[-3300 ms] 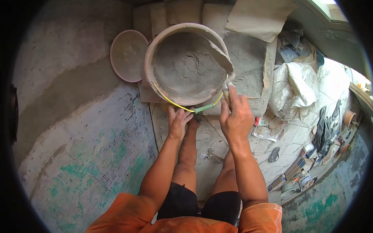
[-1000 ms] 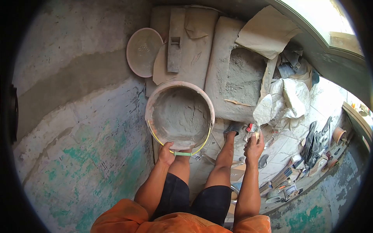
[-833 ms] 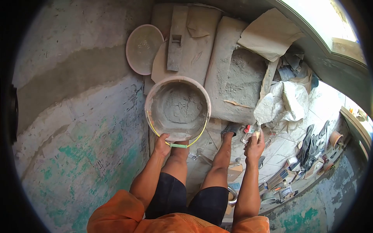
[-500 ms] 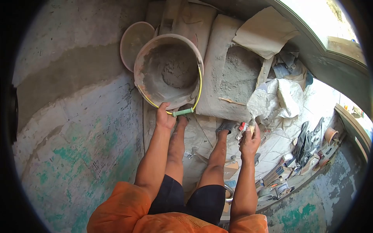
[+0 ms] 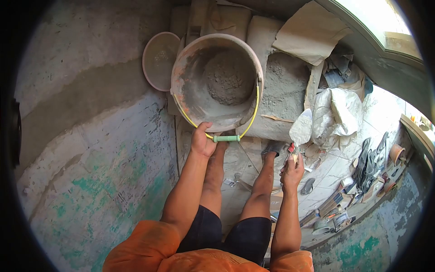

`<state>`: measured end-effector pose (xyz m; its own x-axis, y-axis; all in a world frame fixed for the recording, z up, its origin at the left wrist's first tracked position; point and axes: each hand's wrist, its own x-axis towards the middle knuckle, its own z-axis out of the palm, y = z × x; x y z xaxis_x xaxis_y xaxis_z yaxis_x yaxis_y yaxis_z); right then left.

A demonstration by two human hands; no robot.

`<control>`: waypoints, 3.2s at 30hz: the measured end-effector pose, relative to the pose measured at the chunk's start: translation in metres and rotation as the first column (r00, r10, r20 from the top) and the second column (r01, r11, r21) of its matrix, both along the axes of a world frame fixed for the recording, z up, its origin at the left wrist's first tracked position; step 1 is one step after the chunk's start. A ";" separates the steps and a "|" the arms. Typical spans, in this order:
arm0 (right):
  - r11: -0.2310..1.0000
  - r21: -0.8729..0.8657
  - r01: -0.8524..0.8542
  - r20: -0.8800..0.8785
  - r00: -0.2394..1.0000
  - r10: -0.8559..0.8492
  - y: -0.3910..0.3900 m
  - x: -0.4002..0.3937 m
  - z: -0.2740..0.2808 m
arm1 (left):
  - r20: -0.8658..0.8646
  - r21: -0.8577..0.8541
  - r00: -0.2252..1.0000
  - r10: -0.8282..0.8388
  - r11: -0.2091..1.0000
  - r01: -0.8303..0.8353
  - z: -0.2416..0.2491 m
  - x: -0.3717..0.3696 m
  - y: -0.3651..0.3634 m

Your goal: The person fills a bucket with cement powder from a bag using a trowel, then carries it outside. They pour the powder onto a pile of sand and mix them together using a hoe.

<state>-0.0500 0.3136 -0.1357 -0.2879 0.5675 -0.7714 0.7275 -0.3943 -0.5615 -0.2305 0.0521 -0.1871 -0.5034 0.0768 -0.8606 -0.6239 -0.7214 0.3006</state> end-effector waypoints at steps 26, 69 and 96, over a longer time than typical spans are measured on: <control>0.585 0.517 -0.625 0.303 0.773 0.558 0.083 -0.154 -0.240 | -0.070 0.065 0.994 0.089 0.994 -0.084 -0.051 0.016 0.031; 0.303 0.620 -0.723 0.412 0.629 0.659 0.101 -0.065 -0.236 | 0.729 -0.293 -0.479 -0.489 -0.855 0.427 0.084 0.163 -0.065; 0.782 0.448 -0.433 -0.160 0.822 0.547 0.030 -0.109 -0.115 | 0.747 -0.098 -0.570 -0.341 -0.906 0.412 0.071 0.158 -0.041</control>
